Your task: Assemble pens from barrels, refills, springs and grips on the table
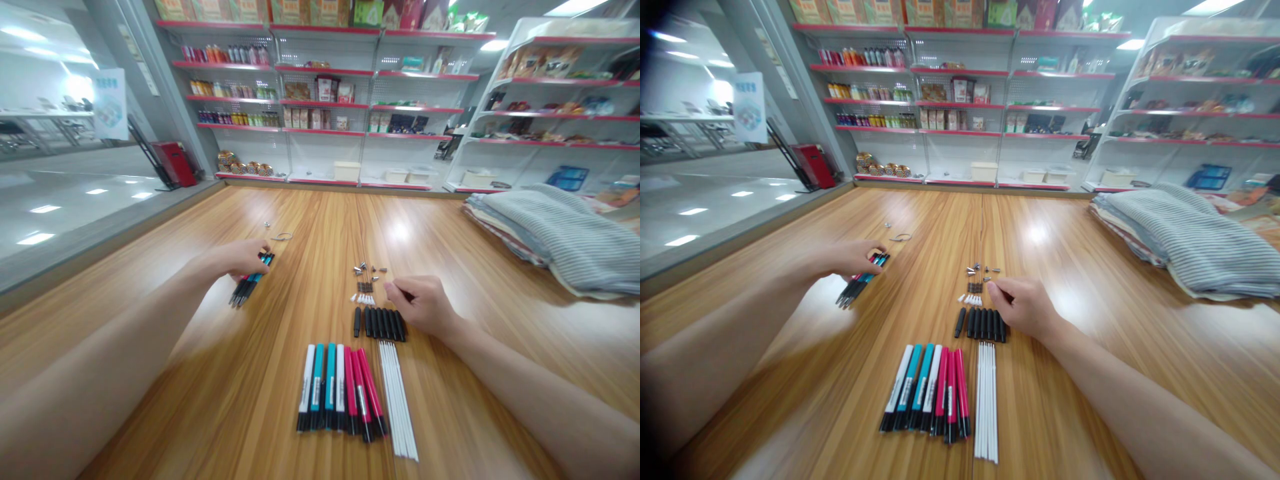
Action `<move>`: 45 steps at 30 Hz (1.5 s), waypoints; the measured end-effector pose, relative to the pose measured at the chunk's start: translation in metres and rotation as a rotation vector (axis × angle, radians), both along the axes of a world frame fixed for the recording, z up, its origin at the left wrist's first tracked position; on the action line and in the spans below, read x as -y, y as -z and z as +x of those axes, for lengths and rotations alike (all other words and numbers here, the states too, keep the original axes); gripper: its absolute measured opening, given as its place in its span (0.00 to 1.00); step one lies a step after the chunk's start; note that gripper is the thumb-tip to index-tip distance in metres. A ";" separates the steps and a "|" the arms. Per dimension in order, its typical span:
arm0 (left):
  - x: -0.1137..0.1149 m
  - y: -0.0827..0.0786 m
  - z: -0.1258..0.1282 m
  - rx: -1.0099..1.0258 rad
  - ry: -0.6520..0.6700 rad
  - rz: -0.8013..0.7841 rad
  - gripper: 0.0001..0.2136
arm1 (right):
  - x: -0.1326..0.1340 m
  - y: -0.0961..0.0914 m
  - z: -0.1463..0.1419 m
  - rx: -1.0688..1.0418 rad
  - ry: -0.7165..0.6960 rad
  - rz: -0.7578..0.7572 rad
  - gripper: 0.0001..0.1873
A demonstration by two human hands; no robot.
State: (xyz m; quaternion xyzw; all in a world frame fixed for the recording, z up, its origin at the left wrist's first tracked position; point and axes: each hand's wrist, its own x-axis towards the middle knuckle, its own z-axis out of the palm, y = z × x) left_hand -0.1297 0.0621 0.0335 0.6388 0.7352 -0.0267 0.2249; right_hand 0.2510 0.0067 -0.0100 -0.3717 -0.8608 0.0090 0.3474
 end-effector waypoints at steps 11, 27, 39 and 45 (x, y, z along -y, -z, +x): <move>0.004 -0.004 0.004 -0.010 -0.009 -0.010 0.35 | 0.000 0.000 0.001 -0.006 -0.007 -0.015 0.19; 0.015 -0.028 -0.009 0.011 -0.007 -0.157 0.46 | 0.000 0.000 -0.001 0.003 0.005 -0.003 0.21; 0.009 -0.015 -0.005 -0.118 -0.047 -0.089 0.47 | 0.001 -0.002 -0.001 -0.005 0.000 0.001 0.21; 0.005 -0.010 -0.005 -0.118 -0.021 -0.089 0.42 | 0.002 -0.003 -0.002 -0.004 0.002 0.010 0.21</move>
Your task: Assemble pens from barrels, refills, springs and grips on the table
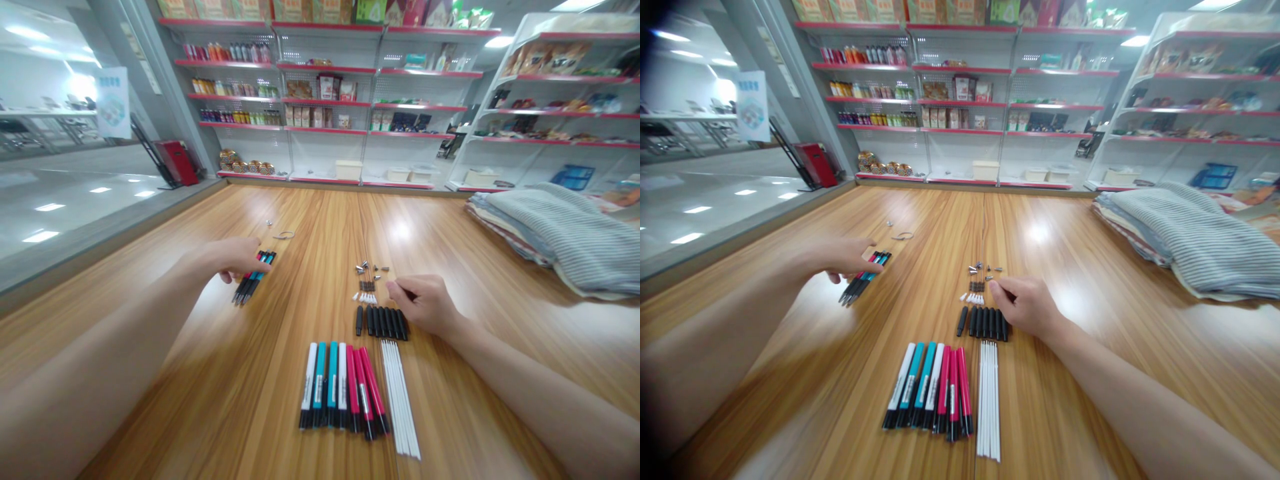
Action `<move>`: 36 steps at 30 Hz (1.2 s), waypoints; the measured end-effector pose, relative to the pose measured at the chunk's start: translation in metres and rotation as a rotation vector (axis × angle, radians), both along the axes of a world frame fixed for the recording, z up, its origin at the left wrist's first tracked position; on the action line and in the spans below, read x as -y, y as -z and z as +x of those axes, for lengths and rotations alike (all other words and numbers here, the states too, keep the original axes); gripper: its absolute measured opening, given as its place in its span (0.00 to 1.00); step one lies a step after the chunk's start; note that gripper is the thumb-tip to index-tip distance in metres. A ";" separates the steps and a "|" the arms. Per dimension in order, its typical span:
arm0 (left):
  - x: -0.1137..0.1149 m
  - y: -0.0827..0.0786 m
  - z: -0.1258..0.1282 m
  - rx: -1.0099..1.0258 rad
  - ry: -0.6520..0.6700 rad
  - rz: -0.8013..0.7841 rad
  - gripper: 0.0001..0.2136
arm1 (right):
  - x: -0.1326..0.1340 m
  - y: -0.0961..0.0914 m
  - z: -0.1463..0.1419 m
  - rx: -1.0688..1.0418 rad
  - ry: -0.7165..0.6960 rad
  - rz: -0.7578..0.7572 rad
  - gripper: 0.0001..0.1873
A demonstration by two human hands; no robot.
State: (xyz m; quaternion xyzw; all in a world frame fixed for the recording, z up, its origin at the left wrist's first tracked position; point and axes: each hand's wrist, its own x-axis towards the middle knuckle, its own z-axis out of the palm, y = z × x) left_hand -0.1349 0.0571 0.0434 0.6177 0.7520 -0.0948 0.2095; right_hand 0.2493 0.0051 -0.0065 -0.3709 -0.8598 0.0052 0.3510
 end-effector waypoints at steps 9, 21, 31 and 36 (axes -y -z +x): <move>-0.001 0.002 0.000 0.013 -0.014 0.011 0.42 | -0.001 0.002 0.001 0.003 -0.002 -0.012 0.22; -0.002 0.004 -0.001 0.013 0.025 0.027 0.40 | -0.002 0.002 0.002 0.007 0.007 -0.001 0.20; 0.001 0.002 0.001 0.053 0.057 0.051 0.41 | -0.001 0.002 0.002 0.016 0.010 -0.028 0.20; 0.002 0.000 0.003 0.036 0.067 0.050 0.40 | -0.001 0.002 0.002 0.020 0.015 -0.029 0.20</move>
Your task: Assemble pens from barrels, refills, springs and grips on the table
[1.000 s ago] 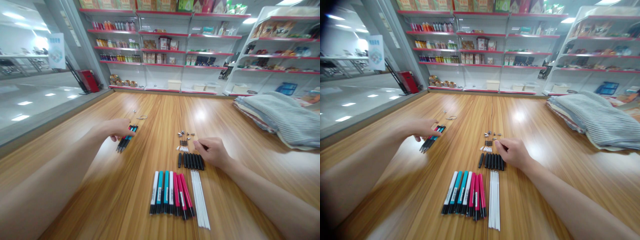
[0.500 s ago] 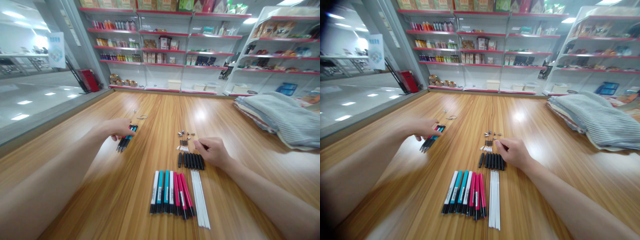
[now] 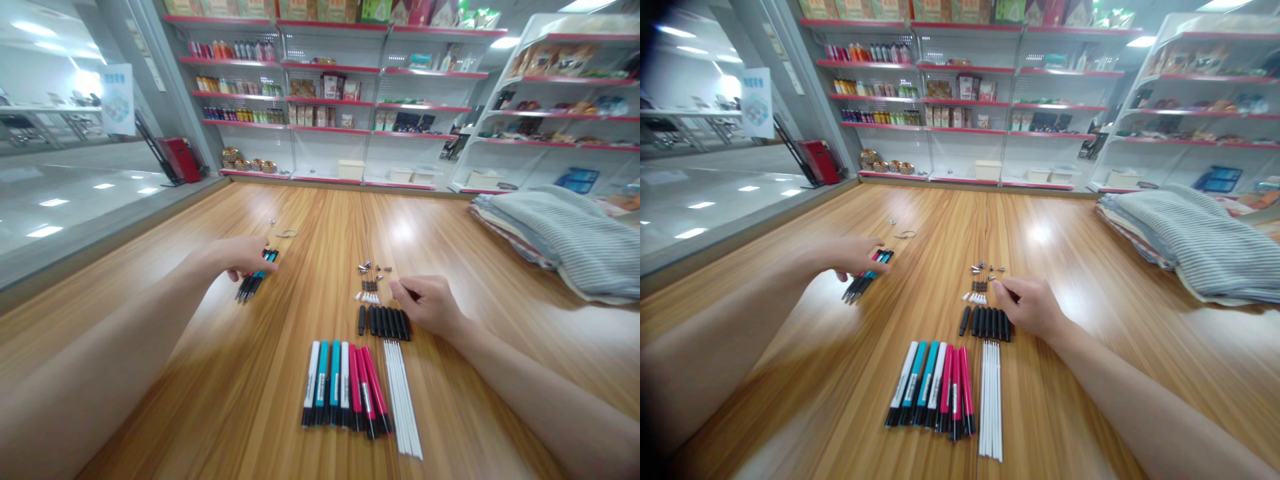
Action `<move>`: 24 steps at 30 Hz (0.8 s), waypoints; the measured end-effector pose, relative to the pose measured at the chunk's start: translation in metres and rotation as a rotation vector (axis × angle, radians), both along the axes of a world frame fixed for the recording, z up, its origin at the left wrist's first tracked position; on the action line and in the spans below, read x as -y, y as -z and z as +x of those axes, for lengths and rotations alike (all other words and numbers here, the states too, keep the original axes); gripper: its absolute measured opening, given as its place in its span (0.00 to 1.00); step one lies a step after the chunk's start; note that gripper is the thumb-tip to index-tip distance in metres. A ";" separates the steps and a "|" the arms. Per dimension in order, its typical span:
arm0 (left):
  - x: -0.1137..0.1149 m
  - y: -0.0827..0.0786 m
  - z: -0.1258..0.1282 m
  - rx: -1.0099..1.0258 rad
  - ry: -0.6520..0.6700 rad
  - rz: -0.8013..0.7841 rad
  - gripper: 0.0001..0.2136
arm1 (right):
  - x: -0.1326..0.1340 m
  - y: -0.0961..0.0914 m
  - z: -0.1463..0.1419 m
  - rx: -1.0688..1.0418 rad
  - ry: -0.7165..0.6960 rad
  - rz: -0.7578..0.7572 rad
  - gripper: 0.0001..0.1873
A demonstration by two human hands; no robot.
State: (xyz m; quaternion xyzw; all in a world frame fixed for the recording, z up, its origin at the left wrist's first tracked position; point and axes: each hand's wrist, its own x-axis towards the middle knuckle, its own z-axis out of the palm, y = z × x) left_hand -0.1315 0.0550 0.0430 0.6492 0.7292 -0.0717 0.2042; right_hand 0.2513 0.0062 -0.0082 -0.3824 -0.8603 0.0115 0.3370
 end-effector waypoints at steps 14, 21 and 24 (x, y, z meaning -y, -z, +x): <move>0.044 0.009 0.084 0.041 0.687 0.916 0.37 | -0.002 -0.002 -0.001 -0.134 0.193 0.029 0.19; 0.050 0.039 0.104 0.103 0.932 0.717 0.31 | -0.010 0.001 -0.002 -0.158 0.272 -0.049 0.12; 0.048 0.039 0.102 0.121 0.933 0.717 0.30 | -0.013 0.004 -0.002 -0.198 0.250 -0.123 0.09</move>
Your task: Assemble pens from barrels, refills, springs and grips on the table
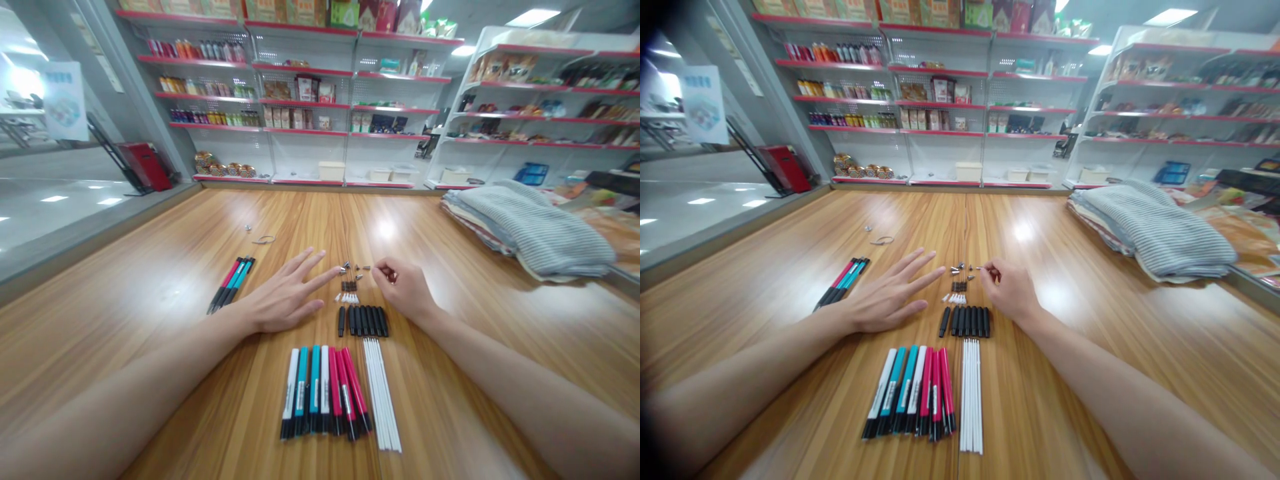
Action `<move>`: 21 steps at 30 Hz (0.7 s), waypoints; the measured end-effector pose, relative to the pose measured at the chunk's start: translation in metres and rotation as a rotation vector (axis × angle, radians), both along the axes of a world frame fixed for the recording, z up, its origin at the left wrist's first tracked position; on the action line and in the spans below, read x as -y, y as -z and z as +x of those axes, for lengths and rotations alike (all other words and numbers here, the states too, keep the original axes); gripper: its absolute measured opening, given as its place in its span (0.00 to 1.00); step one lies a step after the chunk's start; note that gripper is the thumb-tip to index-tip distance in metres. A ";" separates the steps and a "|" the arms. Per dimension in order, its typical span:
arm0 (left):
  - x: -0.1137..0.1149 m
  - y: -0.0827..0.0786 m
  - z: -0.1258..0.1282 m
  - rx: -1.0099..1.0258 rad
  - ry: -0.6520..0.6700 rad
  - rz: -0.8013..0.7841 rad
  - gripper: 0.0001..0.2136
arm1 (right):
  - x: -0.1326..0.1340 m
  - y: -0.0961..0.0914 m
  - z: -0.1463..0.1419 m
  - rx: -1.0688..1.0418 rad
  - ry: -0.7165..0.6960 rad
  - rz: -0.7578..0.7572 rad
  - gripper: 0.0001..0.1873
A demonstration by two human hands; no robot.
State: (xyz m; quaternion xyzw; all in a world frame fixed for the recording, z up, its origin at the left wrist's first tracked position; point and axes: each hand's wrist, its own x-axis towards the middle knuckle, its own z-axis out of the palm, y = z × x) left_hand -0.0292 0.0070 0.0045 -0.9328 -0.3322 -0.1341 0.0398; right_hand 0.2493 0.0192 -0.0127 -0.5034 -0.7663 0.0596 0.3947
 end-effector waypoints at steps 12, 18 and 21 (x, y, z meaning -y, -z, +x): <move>0.003 0.001 -0.003 0.034 0.047 -0.143 0.32 | 0.009 -0.003 -0.001 0.028 -0.262 -0.072 0.07; 0.007 -0.002 -0.003 0.119 0.124 -0.353 0.47 | 0.009 -0.001 0.000 0.034 -0.289 -0.063 0.07; 0.006 -0.009 -0.008 0.129 0.131 -0.487 0.51 | 0.008 0.000 0.000 0.040 -0.291 -0.062 0.07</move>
